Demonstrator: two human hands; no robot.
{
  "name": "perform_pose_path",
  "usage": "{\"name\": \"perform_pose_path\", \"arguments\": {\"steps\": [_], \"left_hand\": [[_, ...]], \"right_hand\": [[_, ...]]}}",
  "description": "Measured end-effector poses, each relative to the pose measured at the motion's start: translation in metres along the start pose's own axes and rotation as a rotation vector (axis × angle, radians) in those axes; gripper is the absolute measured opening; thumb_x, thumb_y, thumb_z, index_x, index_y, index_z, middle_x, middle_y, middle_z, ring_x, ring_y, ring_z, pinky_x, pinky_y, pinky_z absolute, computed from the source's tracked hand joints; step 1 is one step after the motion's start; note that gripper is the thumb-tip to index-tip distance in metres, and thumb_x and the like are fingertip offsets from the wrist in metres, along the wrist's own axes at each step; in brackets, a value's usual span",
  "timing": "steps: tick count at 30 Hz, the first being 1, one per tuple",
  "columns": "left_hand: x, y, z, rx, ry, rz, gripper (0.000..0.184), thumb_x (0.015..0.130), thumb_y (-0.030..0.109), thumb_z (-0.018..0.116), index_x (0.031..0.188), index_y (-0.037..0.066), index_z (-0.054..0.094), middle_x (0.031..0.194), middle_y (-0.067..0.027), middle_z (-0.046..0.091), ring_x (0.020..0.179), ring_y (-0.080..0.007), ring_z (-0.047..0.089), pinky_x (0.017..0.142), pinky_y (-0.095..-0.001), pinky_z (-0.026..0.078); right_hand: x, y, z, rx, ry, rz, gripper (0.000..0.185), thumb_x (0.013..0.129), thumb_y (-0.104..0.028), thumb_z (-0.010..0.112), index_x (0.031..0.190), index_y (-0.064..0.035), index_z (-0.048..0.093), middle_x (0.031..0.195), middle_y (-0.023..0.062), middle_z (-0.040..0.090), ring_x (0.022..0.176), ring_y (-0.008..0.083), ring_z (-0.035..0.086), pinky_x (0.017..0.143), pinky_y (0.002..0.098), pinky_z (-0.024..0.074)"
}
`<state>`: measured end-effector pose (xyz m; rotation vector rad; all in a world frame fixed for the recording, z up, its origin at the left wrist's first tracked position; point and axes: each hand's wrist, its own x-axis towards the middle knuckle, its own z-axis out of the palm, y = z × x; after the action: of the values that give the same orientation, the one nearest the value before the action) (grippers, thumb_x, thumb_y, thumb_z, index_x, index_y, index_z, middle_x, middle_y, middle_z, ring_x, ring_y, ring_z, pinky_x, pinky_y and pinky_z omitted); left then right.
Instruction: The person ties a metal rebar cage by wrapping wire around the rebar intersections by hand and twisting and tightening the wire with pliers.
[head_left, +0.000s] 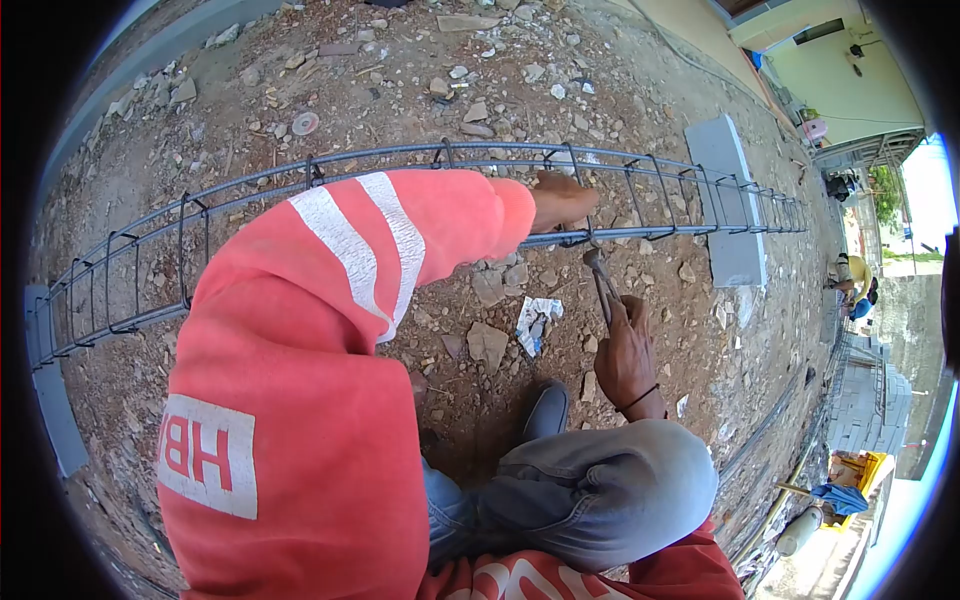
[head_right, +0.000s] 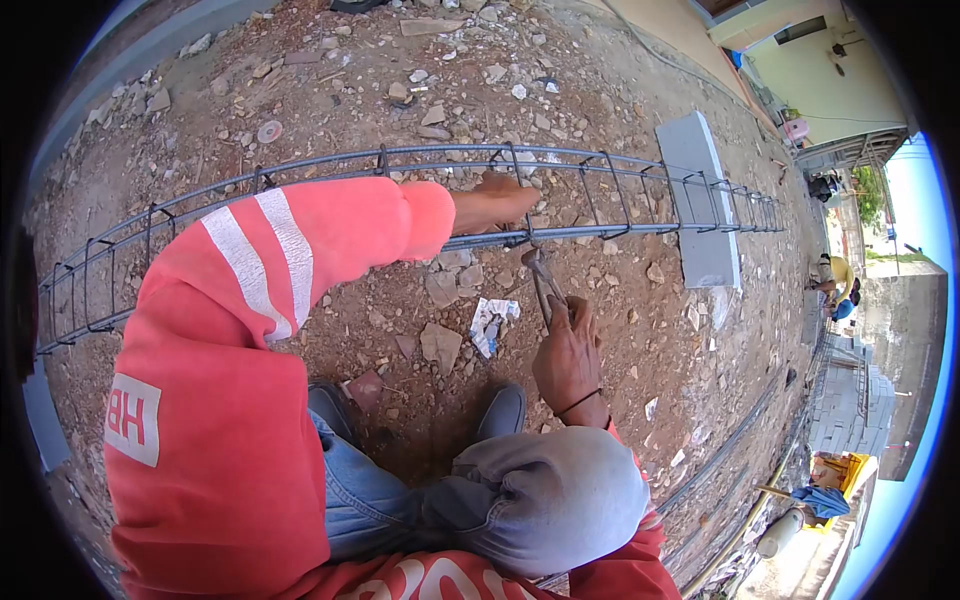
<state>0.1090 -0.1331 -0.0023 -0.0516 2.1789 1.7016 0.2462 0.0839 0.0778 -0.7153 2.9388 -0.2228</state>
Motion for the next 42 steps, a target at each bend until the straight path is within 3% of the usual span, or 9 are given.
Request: {"name": "perform_pose_path", "arguments": {"steps": [4, 13, 22, 25, 27, 35, 38, 41, 42], "left_hand": [[-0.009, 0.011, -0.005, -0.046, 0.058, -0.051, 0.051, 0.083, 0.039, 0.052, 0.087, -0.011, 0.060, 0.095, -0.0219, 0.064, 0.083, -0.0284, 0.058, 0.072, -0.0476, 0.049], [-0.001, 0.011, -0.001, -0.029, 0.052, -0.118, 0.056, 0.084, 0.043, 0.053, 0.095, -0.012, 0.058, 0.104, -0.0247, 0.060, 0.089, -0.0301, 0.059, 0.077, -0.0484, 0.049], [0.002, 0.013, 0.005, 0.058, 0.077, -0.153, 0.061, 0.090, 0.045, 0.042, 0.106, -0.011, 0.062, 0.104, -0.0267, 0.065, 0.095, -0.0325, 0.063, 0.096, -0.0440, 0.045], [-0.004, 0.019, 0.002, 0.130, 0.155, -0.196, 0.064, 0.089, 0.045, 0.042, 0.114, -0.012, 0.058, 0.107, -0.0252, 0.065, 0.093, -0.0320, 0.064, 0.093, -0.0450, 0.048], [-0.022, 0.032, -0.008, -0.046, -0.061, -0.213, 0.073, 0.092, 0.041, 0.037, 0.137, -0.010, 0.011, 0.138, -0.0308, 0.037, 0.117, -0.0448, 0.052, 0.106, -0.0514, 0.039], [-0.022, 0.020, -0.017, -0.044, -0.252, -0.052, 0.095, 0.092, 0.044, 0.039, 0.146, -0.015, -0.012, 0.151, -0.0345, 0.026, 0.127, -0.0494, 0.049, 0.108, -0.0530, 0.039], [-0.007, 0.015, 0.000, -0.024, 0.055, -0.186, 0.067, 0.089, 0.051, 0.042, 0.109, -0.010, 0.060, 0.106, -0.0256, 0.062, 0.096, -0.0287, 0.058, 0.085, -0.0464, 0.046], [-0.029, 0.031, -0.017, -0.080, -0.137, -0.168, 0.097, 0.091, 0.045, 0.040, 0.144, -0.019, -0.010, 0.149, -0.0366, 0.029, 0.128, -0.0492, 0.048, 0.104, -0.0528, 0.041], [-0.038, 0.038, -0.017, -0.098, -0.120, -0.184, 0.095, 0.092, 0.044, 0.039, 0.145, -0.019, -0.008, 0.149, -0.0362, 0.029, 0.127, -0.0495, 0.048, 0.104, -0.0531, 0.041]], "right_hand": [[0.001, 0.002, 0.004, -0.044, 0.055, -0.011, 0.053, 0.071, 0.010, 0.049, 0.124, 0.0042, 0.049, 0.122, 0.0253, 0.046, 0.110, 0.0456, 0.049, 0.094, 0.0506, 0.0427], [0.006, -0.001, 0.003, -0.059, 0.124, 0.005, 0.035, 0.080, 0.002, 0.051, 0.115, -0.0020, 0.054, 0.124, 0.0203, 0.050, 0.111, 0.0427, 0.053, 0.088, 0.0514, 0.0447], [0.003, 0.019, -0.002, 0.086, -0.037, -0.017, 0.031, 0.089, -0.016, 0.066, 0.107, -0.0018, 0.045, 0.083, 0.0167, 0.059, 0.074, 0.0399, 0.064, 0.061, 0.0499, 0.0501], [0.002, 0.028, -0.012, 0.630, -0.277, 0.091, 0.038, 0.088, -0.016, 0.070, 0.114, -0.0026, 0.045, 0.076, 0.0105, 0.058, 0.067, 0.0260, 0.064, 0.053, 0.0422, 0.0490], [0.003, 0.045, -0.017, 1.820, -0.775, 0.387, 0.046, 0.087, -0.014, 0.072, 0.122, -0.0035, 0.045, 0.079, 0.0062, 0.059, 0.057, 0.0154, 0.059, 0.045, 0.0326, 0.0464], [0.009, 0.053, -0.007, 0.386, -0.322, 0.073, 0.048, 0.083, -0.014, 0.070, 0.120, -0.0001, 0.044, 0.075, 0.0104, 0.059, 0.059, 0.0248, 0.063, 0.052, 0.0363, 0.0515], [0.003, 0.026, -0.019, -0.033, -0.023, -0.051, 0.029, 0.086, -0.010, 0.060, 0.111, 0.0007, 0.048, 0.079, 0.0191, 0.060, 0.074, 0.0406, 0.062, 0.066, 0.0488, 0.0489], [0.000, 0.021, -0.022, -0.206, 0.200, -0.133, 0.027, 0.089, -0.009, 0.052, 0.114, 0.0011, 0.049, 0.078, 0.0202, 0.062, 0.071, 0.0437, 0.062, 0.064, 0.0516, 0.0478], [0.000, 0.026, -0.019, -0.073, 0.082, -0.086, 0.028, 0.090, -0.009, 0.054, 0.115, 0.0012, 0.048, 0.075, 0.0203, 0.062, 0.068, 0.0444, 0.061, 0.061, 0.0508, 0.0481]]}}
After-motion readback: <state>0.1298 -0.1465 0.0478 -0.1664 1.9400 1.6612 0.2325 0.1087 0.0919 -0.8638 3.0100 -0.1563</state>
